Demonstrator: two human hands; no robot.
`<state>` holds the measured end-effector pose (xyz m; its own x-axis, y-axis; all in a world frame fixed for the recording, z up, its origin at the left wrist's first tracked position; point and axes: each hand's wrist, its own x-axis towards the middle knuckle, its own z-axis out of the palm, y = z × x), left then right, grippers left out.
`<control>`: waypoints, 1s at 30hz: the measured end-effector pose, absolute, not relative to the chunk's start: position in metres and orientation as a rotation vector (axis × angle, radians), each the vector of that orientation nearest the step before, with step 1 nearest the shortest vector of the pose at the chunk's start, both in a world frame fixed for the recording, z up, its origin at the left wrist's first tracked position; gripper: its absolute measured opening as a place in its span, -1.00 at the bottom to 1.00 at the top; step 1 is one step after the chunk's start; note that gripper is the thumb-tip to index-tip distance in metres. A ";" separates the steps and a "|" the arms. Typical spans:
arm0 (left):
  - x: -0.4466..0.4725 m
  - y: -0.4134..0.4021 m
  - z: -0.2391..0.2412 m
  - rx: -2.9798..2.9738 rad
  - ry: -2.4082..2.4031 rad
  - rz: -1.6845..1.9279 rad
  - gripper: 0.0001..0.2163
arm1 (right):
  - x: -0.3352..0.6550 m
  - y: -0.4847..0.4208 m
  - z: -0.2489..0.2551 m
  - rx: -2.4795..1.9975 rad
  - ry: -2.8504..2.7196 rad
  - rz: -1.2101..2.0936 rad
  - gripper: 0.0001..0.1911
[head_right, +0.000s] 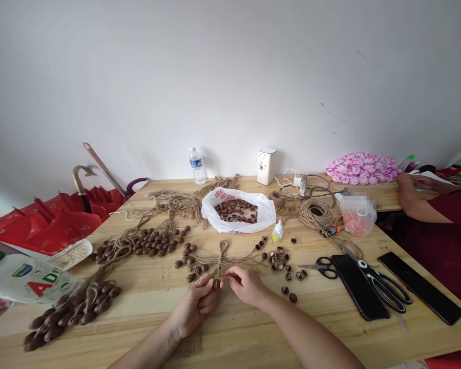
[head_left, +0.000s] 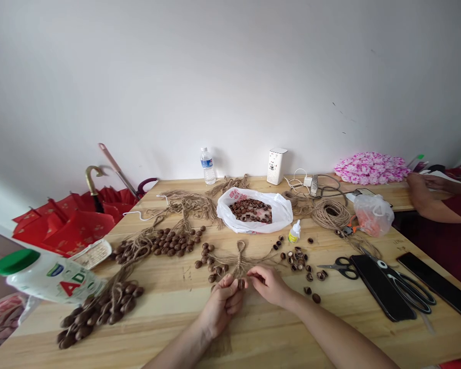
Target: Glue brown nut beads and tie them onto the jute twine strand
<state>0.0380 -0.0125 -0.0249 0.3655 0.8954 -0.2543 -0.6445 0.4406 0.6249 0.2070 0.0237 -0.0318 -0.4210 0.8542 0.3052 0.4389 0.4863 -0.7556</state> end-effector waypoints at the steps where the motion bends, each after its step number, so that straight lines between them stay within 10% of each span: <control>1: 0.038 -0.012 -0.025 0.465 0.624 1.038 -0.63 | 0.207 0.024 -0.032 -1.063 -2.045 0.772 -0.82; 30: 0.038 -0.013 -0.026 0.449 0.671 1.057 -0.57 | 0.207 0.023 -0.028 -1.069 -2.049 0.777 -0.79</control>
<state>0.0380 -0.0134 -0.0261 0.3251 0.9014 -0.2859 -0.6418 0.4324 0.6333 0.2066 0.0233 -0.0284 -0.4236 0.8557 0.2972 0.4437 0.4821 -0.7555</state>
